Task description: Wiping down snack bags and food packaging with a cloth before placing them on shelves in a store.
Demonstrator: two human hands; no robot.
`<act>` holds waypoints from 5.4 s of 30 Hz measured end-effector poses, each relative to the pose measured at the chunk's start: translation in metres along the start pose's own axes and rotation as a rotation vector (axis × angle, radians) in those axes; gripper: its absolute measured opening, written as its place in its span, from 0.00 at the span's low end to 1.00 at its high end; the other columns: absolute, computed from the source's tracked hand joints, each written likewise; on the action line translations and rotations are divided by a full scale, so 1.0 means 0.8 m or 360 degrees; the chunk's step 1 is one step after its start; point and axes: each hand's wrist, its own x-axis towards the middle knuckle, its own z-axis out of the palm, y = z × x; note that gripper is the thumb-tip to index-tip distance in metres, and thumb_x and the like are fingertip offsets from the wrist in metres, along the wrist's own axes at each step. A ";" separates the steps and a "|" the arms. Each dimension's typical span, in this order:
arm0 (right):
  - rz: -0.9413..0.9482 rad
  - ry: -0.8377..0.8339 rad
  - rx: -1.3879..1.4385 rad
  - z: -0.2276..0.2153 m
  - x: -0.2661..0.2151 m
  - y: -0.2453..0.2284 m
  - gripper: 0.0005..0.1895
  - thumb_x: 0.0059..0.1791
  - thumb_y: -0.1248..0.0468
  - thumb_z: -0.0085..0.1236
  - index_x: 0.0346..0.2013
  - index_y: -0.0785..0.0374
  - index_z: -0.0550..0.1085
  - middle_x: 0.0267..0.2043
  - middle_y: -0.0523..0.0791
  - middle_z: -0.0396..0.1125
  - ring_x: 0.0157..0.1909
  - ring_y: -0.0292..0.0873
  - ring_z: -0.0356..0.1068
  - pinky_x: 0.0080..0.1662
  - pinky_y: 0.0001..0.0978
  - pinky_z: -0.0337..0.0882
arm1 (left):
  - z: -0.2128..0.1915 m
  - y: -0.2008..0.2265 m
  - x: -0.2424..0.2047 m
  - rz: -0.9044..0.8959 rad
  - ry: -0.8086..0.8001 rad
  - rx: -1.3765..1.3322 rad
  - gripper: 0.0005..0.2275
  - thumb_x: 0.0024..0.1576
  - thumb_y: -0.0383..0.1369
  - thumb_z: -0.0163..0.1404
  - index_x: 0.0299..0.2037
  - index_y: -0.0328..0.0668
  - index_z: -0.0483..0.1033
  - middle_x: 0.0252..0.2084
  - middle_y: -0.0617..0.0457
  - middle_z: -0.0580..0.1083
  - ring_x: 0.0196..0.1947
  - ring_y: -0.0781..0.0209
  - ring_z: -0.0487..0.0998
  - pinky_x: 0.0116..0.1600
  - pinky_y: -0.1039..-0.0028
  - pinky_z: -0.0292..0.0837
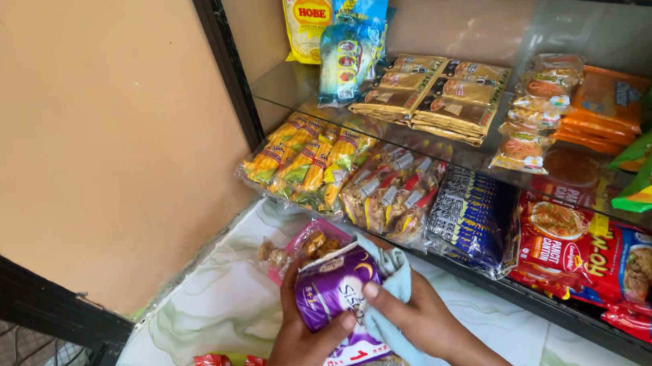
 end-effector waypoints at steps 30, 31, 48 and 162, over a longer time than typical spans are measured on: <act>-0.0214 0.0789 -0.0604 -0.245 0.105 -0.419 0.19 0.43 0.70 0.61 0.49 0.72 0.75 0.41 0.50 0.76 0.37 0.46 0.77 0.39 0.41 0.76 | 0.233 0.247 0.447 0.0834 -0.0355 0.0256 0.30 0.55 0.21 0.56 0.68 0.37 0.58 0.62 0.43 0.70 0.62 0.54 0.72 0.66 0.68 0.67; -0.0220 0.0809 -0.0616 -0.241 0.108 -0.423 0.19 0.43 0.70 0.61 0.49 0.72 0.75 0.41 0.50 0.76 0.37 0.46 0.77 0.39 0.41 0.76 | 0.231 0.244 0.448 0.0841 -0.0372 0.0240 0.30 0.55 0.21 0.56 0.68 0.37 0.58 0.62 0.43 0.70 0.62 0.54 0.72 0.66 0.68 0.67; 0.0281 0.0769 -0.0993 -0.191 0.107 -0.440 0.20 0.46 0.68 0.58 0.53 0.64 0.76 0.35 0.48 0.76 0.33 0.41 0.72 0.38 0.36 0.71 | 0.244 0.242 0.471 0.0813 -0.0146 0.0714 0.32 0.52 0.21 0.59 0.66 0.41 0.56 0.57 0.39 0.74 0.59 0.46 0.77 0.60 0.63 0.71; -0.0773 0.0108 -0.1081 -0.079 -0.152 -0.105 0.29 0.61 0.53 0.32 0.74 0.63 0.61 0.80 0.55 0.47 0.81 0.62 0.39 0.73 0.60 0.31 | 0.216 -0.031 0.023 -0.0439 0.0121 -0.0074 0.28 0.52 0.26 0.56 0.65 0.45 0.65 0.58 0.55 0.75 0.56 0.63 0.77 0.59 0.71 0.74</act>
